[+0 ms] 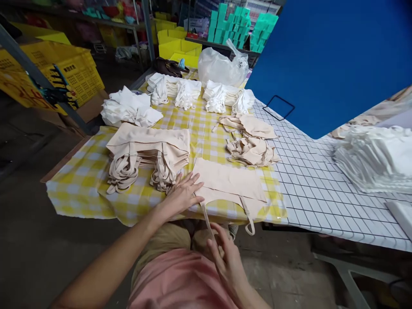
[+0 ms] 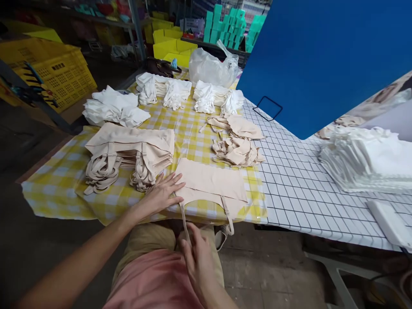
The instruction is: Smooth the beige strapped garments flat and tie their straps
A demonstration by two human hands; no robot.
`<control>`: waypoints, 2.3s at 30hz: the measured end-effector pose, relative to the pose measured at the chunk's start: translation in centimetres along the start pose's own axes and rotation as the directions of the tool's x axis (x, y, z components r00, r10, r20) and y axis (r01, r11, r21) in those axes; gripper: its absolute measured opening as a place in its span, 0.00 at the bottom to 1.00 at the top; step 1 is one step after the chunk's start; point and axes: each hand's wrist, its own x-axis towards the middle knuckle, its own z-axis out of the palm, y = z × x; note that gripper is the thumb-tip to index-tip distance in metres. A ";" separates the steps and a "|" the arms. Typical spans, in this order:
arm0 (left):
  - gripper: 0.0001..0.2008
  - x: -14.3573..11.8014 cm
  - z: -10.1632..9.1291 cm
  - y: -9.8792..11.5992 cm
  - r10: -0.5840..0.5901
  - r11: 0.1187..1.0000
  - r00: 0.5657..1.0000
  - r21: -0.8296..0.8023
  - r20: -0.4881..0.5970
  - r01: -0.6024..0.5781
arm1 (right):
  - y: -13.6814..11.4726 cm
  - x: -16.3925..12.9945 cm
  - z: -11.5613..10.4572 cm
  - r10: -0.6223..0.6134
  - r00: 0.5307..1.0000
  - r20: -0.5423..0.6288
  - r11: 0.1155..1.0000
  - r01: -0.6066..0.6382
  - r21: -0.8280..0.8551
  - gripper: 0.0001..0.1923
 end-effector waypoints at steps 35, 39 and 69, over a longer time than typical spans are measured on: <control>0.13 0.5 -0.1 1.7 0.048 0.999 0.984 -0.009 -0.169 -0.051 | -5.9 7.3 -8.8 -0.076 0.995 -0.060 0.982 0.085 0.166 0.19; 0.08 0.5 -2.6 4.8 0.070 0.954 0.967 -0.266 -0.243 -0.136 | -5.0 8.1 -7.3 -0.038 0.997 0.073 0.999 0.037 0.028 0.20; 0.10 1.6 -1.6 3.1 -0.060 0.599 0.946 -0.746 0.320 0.290 | -1.7 9.2 -4.1 -0.565 0.817 0.112 0.686 0.541 -0.486 0.11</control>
